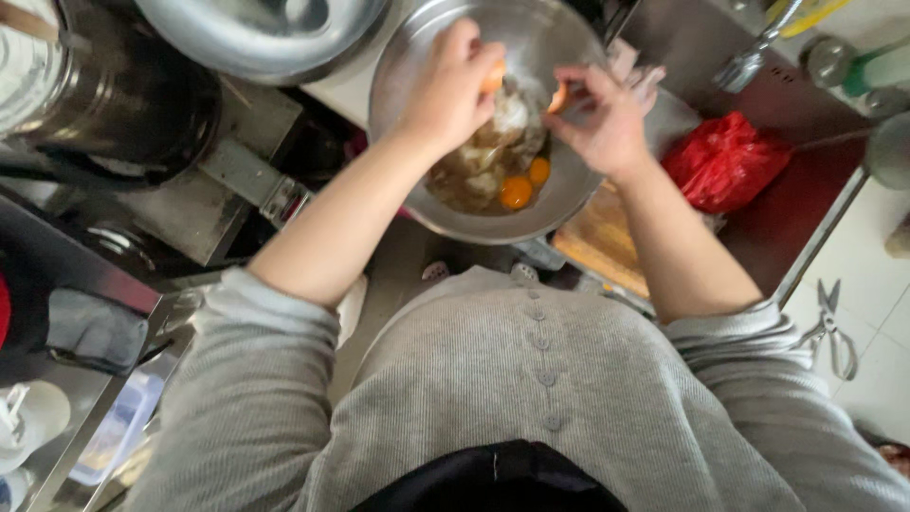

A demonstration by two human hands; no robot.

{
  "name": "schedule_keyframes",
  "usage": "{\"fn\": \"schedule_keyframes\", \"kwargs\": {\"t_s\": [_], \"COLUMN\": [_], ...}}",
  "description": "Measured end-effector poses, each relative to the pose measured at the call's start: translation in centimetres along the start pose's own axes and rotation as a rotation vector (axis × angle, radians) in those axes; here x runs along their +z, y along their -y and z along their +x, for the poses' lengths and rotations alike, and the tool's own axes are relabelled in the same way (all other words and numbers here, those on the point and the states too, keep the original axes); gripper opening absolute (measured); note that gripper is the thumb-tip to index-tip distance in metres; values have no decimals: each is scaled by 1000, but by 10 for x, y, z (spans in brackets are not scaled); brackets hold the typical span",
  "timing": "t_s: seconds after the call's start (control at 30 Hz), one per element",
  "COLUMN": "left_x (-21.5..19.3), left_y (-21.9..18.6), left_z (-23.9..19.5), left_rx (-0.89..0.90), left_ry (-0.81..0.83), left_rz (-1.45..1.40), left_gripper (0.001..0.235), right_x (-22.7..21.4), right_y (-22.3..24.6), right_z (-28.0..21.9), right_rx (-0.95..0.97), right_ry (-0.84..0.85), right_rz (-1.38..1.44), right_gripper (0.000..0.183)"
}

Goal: The person cracks two eggs into a metal bowl containing raw chicken pieces and a white powder, then adds seasoning from a green-capped bottle. They mix the ingredients thoroughly by hand, ensuring the chicken is coated, and finally rinse their hands under running water.

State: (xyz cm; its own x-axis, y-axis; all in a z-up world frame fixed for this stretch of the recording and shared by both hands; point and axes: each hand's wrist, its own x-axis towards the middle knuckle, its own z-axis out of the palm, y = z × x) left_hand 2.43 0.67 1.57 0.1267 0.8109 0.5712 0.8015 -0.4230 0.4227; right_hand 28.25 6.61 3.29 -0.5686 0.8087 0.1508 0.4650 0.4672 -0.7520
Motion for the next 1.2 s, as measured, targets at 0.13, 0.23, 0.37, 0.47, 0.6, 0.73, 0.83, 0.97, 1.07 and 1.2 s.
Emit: {"fn": "schedule_keyframes", "kwargs": {"t_s": [0.13,0.23,0.37,0.47,0.6,0.73,0.83,0.97,1.07,1.2], "left_x": [22,51,89,123,173,216,237,249,250,246], "left_y": [-48,-90,-139,-168,-205,-239,-259,-270,-261,-243], "left_z": [2,8,30,46,53,64,76,81,71,47], "left_rx": [-226,-261,-259,-234,-246,-224,-78,-173,-248,-352], "left_ry": [-84,-122,-28,-14,50,177,127,175,220,240], "left_rz": [-271,-509,-465,-424,-472,-451,-510,-546,-540,-499], "left_gripper": [50,54,52,56,63,81,88,76,68,61], "right_x": [-10,-31,-71,-95,-114,-139,-179,-308,-423,-539], "right_y": [-27,-45,-63,-84,-126,-171,-213,-305,-382,-458], "right_z": [-17,-40,-67,-83,-118,-157,-187,-225,-256,-291], "right_rx": [285,89,-112,-81,20,399,470,168,363,512], "right_ry": [-27,-47,-84,-122,-109,-229,-432,-638,-1131,-1363], "right_rz": [960,982,639,736,1021,1270,1415,1143,763,464], "right_gripper": [42,47,46,44,43,41,44,45,34,33]}}
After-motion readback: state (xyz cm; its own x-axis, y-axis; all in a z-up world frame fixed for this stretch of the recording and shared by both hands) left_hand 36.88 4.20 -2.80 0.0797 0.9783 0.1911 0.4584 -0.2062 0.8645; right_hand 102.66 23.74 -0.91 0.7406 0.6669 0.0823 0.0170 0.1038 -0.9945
